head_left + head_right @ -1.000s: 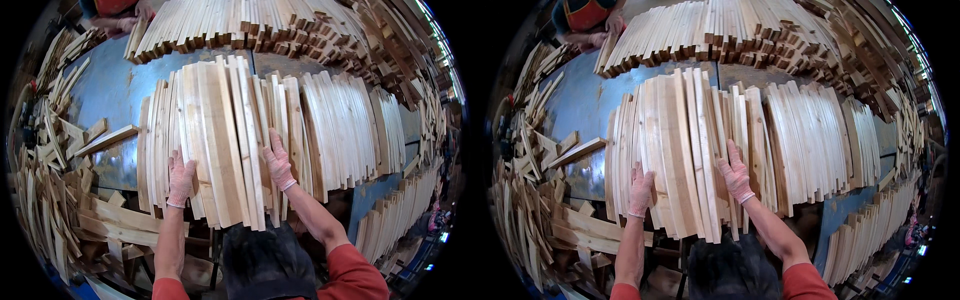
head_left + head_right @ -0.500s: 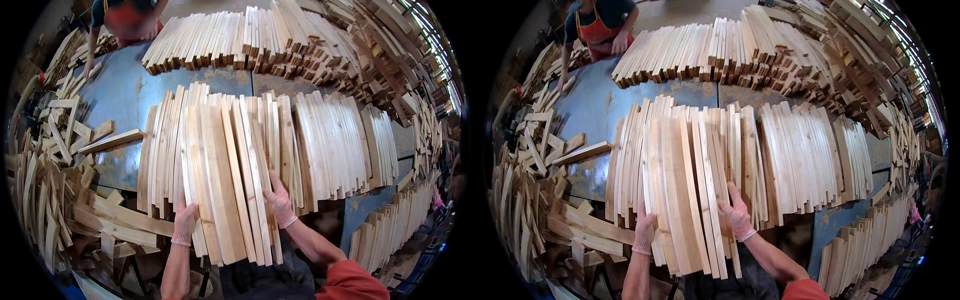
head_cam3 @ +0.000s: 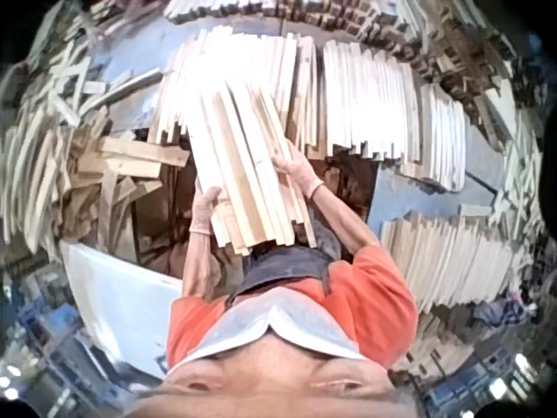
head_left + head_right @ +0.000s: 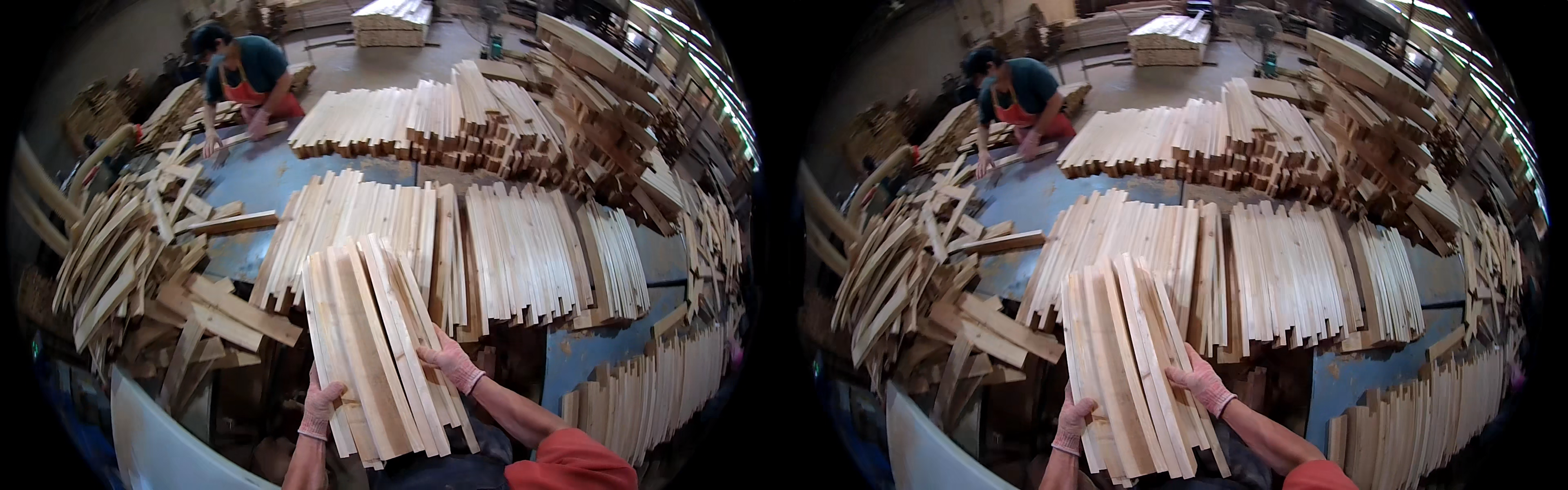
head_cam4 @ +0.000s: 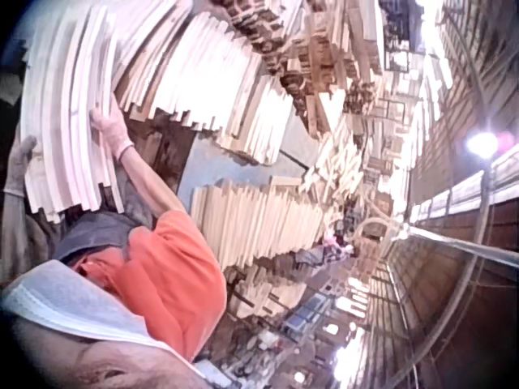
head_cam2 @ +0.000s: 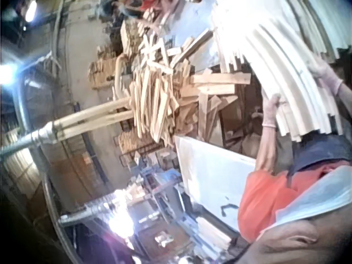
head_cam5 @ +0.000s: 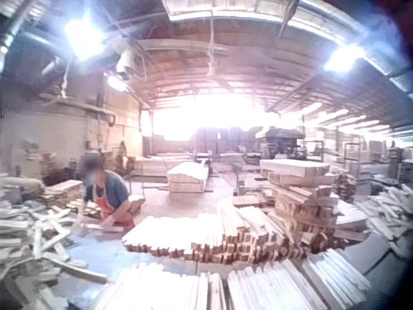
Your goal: The person repeatedly picks up stacks of light-colored wooden planks from a conveyor belt and carries them to a nearby table. They place the planks onto the table, aligning them with existing stacks, and then return to the conveyor to repeat the process.
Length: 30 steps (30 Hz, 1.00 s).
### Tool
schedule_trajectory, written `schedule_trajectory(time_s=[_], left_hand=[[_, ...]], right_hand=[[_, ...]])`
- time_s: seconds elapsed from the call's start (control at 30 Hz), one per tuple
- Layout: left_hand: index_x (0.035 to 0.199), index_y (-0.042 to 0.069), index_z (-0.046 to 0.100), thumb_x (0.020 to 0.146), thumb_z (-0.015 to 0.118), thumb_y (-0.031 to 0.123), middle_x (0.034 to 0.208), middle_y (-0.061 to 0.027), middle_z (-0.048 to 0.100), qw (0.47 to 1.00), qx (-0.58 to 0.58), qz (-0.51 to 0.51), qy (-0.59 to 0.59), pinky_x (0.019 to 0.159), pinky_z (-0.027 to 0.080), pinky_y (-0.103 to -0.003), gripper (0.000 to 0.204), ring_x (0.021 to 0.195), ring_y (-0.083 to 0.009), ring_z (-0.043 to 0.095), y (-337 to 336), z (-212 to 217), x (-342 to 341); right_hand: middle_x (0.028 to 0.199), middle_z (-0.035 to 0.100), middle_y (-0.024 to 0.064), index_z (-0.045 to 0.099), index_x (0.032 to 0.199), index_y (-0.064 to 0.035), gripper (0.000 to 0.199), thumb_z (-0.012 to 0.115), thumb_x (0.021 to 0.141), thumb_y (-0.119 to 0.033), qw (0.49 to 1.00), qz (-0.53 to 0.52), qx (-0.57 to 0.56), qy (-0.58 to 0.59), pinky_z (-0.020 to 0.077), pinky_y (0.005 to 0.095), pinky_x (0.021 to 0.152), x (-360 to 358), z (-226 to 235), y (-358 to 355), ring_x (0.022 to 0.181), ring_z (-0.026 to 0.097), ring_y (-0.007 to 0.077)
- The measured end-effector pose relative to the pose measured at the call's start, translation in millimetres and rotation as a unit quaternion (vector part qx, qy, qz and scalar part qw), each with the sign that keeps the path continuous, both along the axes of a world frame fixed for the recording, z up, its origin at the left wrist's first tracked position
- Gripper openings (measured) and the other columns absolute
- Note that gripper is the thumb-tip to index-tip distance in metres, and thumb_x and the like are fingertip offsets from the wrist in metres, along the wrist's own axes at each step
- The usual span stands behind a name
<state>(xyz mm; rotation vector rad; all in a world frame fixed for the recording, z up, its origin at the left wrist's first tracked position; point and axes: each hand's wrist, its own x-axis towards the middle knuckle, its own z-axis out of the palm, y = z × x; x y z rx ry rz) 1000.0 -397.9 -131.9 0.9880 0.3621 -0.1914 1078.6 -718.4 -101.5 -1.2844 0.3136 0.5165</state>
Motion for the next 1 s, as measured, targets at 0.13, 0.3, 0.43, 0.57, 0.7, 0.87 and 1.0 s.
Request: schedule_trajectory(time_s=[0.13,0.3,0.43,0.57,0.7,0.87,1.0], left_hand=[[0.165,0.007,0.031,0.077,0.083,0.012,0.147,-0.0113,0.056,0.997,0.055,0.057,-0.011,0.109,0.051,-0.041,0.102,0.133,-0.0271,0.058,-7,61,-67],[0.17,0.001,0.022,0.079,0.088,0.024,0.162,-0.0137,0.044,0.969,0.157,0.127,-0.142,0.122,0.037,-0.038,0.115,0.146,-0.0244,0.046,25,80,-152],[0.171,0.002,0.017,0.081,0.091,0.03,0.167,-0.0122,0.038,0.944,0.177,0.256,-0.113,0.127,0.029,-0.039,0.119,0.152,-0.025,0.037,33,108,-265],[0.172,0.003,0.015,0.085,0.09,0.027,0.166,-0.0154,0.04,0.908,0.173,0.366,-0.108,0.125,0.033,-0.038,0.117,0.15,-0.0238,0.041,55,115,-406],[0.171,0.005,0.02,0.087,0.087,0.027,0.159,-0.0134,0.048,0.879,0.158,0.441,-0.085,0.12,0.041,-0.04,0.109,0.142,-0.0237,0.049,80,128,-560],[0.168,0.005,0.031,0.094,0.077,0.022,0.147,-0.0102,0.058,0.85,0.161,0.502,0.011,0.109,0.049,-0.036,0.088,0.128,-0.0201,0.059,112,119,-725],[0.167,0.007,0.032,0.096,0.076,0.024,0.14,-0.01,0.062,0.825,0.181,0.53,0.074,0.106,0.051,-0.034,0.085,0.122,-0.0189,0.061,145,111,-826]], right_hand=[[0.126,0.068,0.0059,0.046,0.159,-0.0097,0.071,0.079,0.097,-0.021,0.995,0.062,0.044,-0.064,0.0586,0.0344,0.092,-35,18,6,0.108,0.067,0.0165],[0.126,0.07,0.0064,0.054,0.15,-0.0058,0.054,0.071,0.1,-0.014,0.976,0.152,0.094,-0.127,0.0574,0.0338,0.094,-62,29,46,0.109,0.069,0.018],[0.131,0.069,0.0085,0.052,0.152,-0.005,0.053,0.07,0.104,-0.016,0.956,0.232,0.136,-0.114,0.0574,0.0362,0.098,-121,77,115,0.114,0.069,0.0208],[0.134,0.067,0.0107,0.049,0.153,-0.0015,0.059,0.073,0.101,-0.014,0.906,0.352,0.205,-0.115,0.0578,0.0367,0.099,-211,92,197,0.115,0.07,0.0213],[0.124,0.071,0.0089,0.057,0.145,-0.0011,0.048,0.072,0.101,-0.016,0.869,0.451,0.171,-0.111,0.0595,0.0333,0.091,-346,120,275,0.107,0.071,0.0185],[0.123,0.07,0.0104,0.055,0.146,-0.0018,0.052,0.073,0.099,-0.017,0.833,0.535,0.135,-0.039,0.0597,0.0351,0.089,-491,97,358,0.106,0.07,0.0196],[0.123,0.069,0.011,0.054,0.144,-0.0013,0.052,0.073,0.099,-0.018,0.816,0.568,0.106,-0.032,0.0589,0.0359,0.089,-590,111,408,0.106,0.069,0.0198]])
